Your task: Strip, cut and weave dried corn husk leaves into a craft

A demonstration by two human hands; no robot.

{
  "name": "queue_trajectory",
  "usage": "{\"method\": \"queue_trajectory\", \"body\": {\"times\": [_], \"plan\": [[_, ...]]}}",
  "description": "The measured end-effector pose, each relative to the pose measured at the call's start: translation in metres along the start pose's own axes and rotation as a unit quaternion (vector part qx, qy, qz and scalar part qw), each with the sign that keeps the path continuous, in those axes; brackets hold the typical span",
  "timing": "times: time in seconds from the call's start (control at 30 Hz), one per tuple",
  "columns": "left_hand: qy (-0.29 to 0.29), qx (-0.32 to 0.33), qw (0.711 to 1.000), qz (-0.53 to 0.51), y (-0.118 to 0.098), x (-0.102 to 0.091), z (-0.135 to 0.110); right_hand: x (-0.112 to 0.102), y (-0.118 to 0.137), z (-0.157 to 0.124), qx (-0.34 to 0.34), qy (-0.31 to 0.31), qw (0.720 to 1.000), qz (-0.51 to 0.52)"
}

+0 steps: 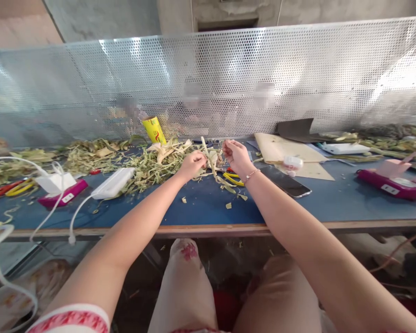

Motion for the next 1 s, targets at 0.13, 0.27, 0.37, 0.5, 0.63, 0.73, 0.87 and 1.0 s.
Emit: {"method": "queue_trajectory", "body": {"times": [0.13, 0.27, 0.37, 0.5, 0.63, 0.73, 0.87, 1.0], "plan": [[-0.081, -0.055, 0.984, -0.15, 0.02, -0.016, 0.011, 0.007, -0.008, -0.002, 0.001, 0.061, 0.99, -0.13], [-0.095, -0.071, 0.975, -0.19, 0.026, -0.021, 0.015, 0.015, -0.012, -0.005, -0.031, 0.172, 0.941, -0.291], [-0.075, -0.053, 0.982, -0.166, 0.018, -0.019, 0.012, 0.022, -0.014, -0.011, -0.042, 0.235, 0.913, -0.33], [-0.051, -0.059, 0.99, -0.121, 0.011, -0.013, 0.006, 0.025, -0.003, -0.014, -0.079, 0.271, 0.857, -0.431], [-0.022, -0.076, 0.993, -0.083, 0.009, -0.009, 0.003, 0.013, 0.021, -0.006, -0.119, 0.261, 0.734, -0.616], [0.006, -0.105, 0.993, -0.059, 0.01, -0.006, 0.002, -0.005, 0.013, -0.005, 0.007, 0.371, 0.611, -0.7], [0.014, -0.137, 0.988, -0.073, 0.016, -0.005, 0.004, -0.023, 0.001, -0.014, 0.121, 0.446, 0.509, -0.726], [0.012, -0.147, 0.984, -0.096, 0.023, -0.006, 0.008, -0.02, -0.005, -0.018, 0.109, 0.459, 0.499, -0.727]]}}
Point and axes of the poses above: each hand's wrist, its own z-axis towards the middle knuckle, its own x-axis out of the palm, y = z × x, the point moved 6 cm from there along z, towards the middle knuckle, and after that the axes turned 14 degrees about -x, right-handed, at the moved point
